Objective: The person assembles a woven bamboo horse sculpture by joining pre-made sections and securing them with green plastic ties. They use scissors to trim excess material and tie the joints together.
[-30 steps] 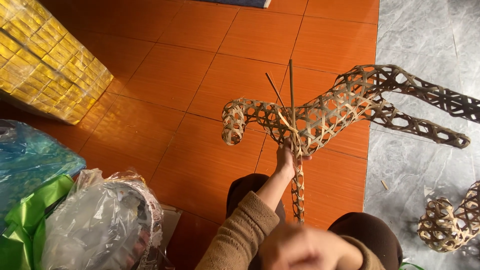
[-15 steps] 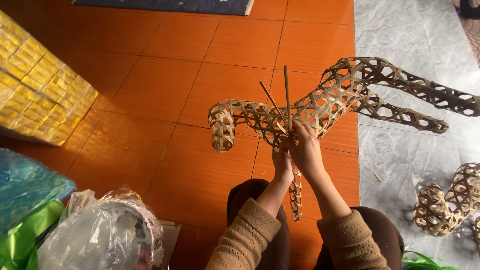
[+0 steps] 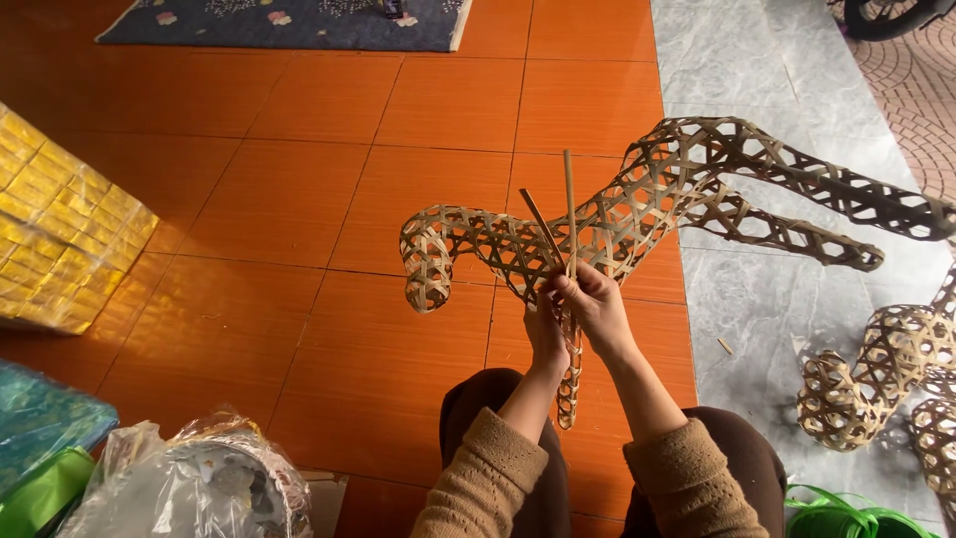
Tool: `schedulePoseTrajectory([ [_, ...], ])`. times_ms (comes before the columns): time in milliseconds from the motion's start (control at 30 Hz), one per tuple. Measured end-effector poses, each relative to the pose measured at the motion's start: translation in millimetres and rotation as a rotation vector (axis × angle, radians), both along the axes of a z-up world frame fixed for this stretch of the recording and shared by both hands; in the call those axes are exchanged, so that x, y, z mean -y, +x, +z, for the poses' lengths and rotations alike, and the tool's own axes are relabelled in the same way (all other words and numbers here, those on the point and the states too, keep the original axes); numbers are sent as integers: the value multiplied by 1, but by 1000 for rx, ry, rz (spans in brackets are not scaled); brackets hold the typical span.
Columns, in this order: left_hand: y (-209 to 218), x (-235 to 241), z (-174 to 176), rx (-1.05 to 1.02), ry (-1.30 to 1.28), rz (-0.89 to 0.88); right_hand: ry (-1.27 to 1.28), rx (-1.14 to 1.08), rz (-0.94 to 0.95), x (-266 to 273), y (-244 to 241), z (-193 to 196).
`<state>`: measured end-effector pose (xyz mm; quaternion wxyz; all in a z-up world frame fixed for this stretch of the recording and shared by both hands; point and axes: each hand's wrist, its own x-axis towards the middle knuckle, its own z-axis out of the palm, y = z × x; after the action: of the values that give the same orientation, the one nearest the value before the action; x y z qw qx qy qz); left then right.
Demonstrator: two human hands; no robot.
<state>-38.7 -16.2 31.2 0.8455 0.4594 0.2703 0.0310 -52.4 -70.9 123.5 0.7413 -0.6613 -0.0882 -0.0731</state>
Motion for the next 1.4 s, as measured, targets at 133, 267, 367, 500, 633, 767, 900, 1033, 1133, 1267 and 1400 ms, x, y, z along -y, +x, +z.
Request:
schedulePoseTrajectory([
  [133, 9, 7, -39, 25, -96, 4, 157, -26, 29, 3, -8, 1],
  [267, 15, 9, -68, -19, -72, -55, 152, -25, -19, 12, -15, 8],
  [367, 15, -3, -13, -59, -153, -26, -79, -16, -54, 36, -13, 10],
  [500, 31, -26, -5, 40, -159, 68, -730, 47, -168, 89, -6, -16],
  [633, 42, -56, -7, 129, -162, 268, -1082, 4, -180, 108, -7, -24],
  [767, 34, -72, -3, 205, -90, 428, -1516, 89, -202, 128, -3, -56],
  [900, 27, -62, 5, 244, 6, 376, -1614, -76, 7, 108, -12, -40],
  [1033, 23, -45, 28, 277, 84, 222, -1650, 89, 152, 95, -20, -43],
  [1133, 21, -36, 30, 274, 182, 118, -1655, 236, 124, 93, -23, -46],
  [1267, 12, -34, 44, 216, 661, -65, -1613, 448, -7, 94, -25, -48],
  [1400, 23, -33, 10, 187, 820, -126, -1543, 566, -146, 94, -24, -54],
])
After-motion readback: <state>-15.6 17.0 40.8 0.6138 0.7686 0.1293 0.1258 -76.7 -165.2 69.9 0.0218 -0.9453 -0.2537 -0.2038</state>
